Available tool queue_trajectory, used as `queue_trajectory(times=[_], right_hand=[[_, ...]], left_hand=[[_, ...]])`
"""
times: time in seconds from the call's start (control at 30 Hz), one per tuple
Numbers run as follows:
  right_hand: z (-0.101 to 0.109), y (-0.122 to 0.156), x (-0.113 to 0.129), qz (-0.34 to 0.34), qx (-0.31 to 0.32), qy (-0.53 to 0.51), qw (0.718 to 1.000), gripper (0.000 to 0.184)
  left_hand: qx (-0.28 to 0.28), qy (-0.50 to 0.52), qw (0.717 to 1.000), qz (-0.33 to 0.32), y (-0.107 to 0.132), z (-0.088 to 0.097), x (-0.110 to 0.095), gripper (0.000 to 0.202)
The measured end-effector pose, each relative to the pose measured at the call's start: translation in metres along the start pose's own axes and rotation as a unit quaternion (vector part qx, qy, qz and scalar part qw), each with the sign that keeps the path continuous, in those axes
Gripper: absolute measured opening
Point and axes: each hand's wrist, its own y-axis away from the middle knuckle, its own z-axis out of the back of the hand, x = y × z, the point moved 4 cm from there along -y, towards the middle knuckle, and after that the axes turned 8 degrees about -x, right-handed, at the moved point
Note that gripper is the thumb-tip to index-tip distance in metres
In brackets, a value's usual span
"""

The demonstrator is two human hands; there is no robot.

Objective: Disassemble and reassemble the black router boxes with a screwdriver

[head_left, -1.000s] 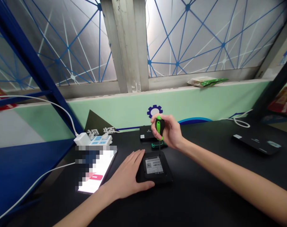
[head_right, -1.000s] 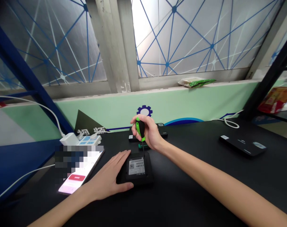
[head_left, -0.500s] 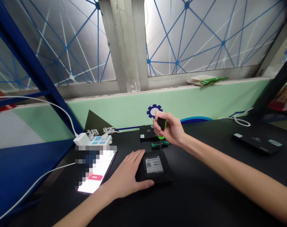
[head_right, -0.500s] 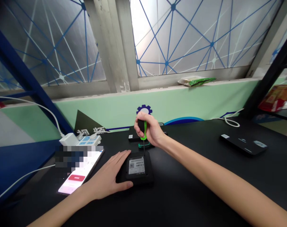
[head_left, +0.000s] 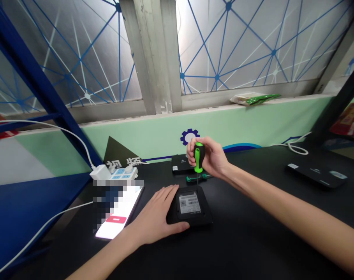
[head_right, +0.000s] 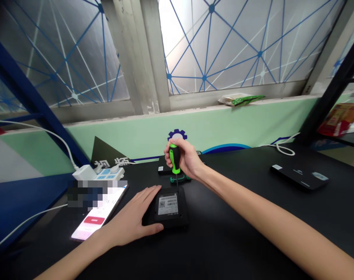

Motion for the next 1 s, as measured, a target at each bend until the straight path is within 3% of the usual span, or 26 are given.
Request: queue_trajectory(times=[0.17,0.33,0.47,0.67,1.0], right_hand=[[0.000,0.001,0.001,-0.007,-0.009,-0.007,1.000,0.019],[0.002,0.000,0.006,-0.036,0.019,0.014,0.999,0.017],[0.004,-0.001,0.008,-0.042,0.057,0.060,0.996,0.027],[0.009,-0.001,0.007,-0.036,0.015,0.065,0.997,0.023],[0.007,-0.003,0.011,-0.046,0.031,0.019,0.998,0.021]], left_hand=[[-0.002,0.003,1.000,-0.003,0.000,0.002,-0.001,0.100],[0.009,-0.007,1.000,0.005,0.000,0.003,-0.003,0.101],[0.004,-0.006,1.000,-0.001,0.000,0.003,-0.004,0.100],[-0.002,-0.003,1.000,-0.009,0.000,0.002,-0.002,0.099],[-0.003,0.003,1.000,-0.013,0.001,0.002,-0.001,0.098]])
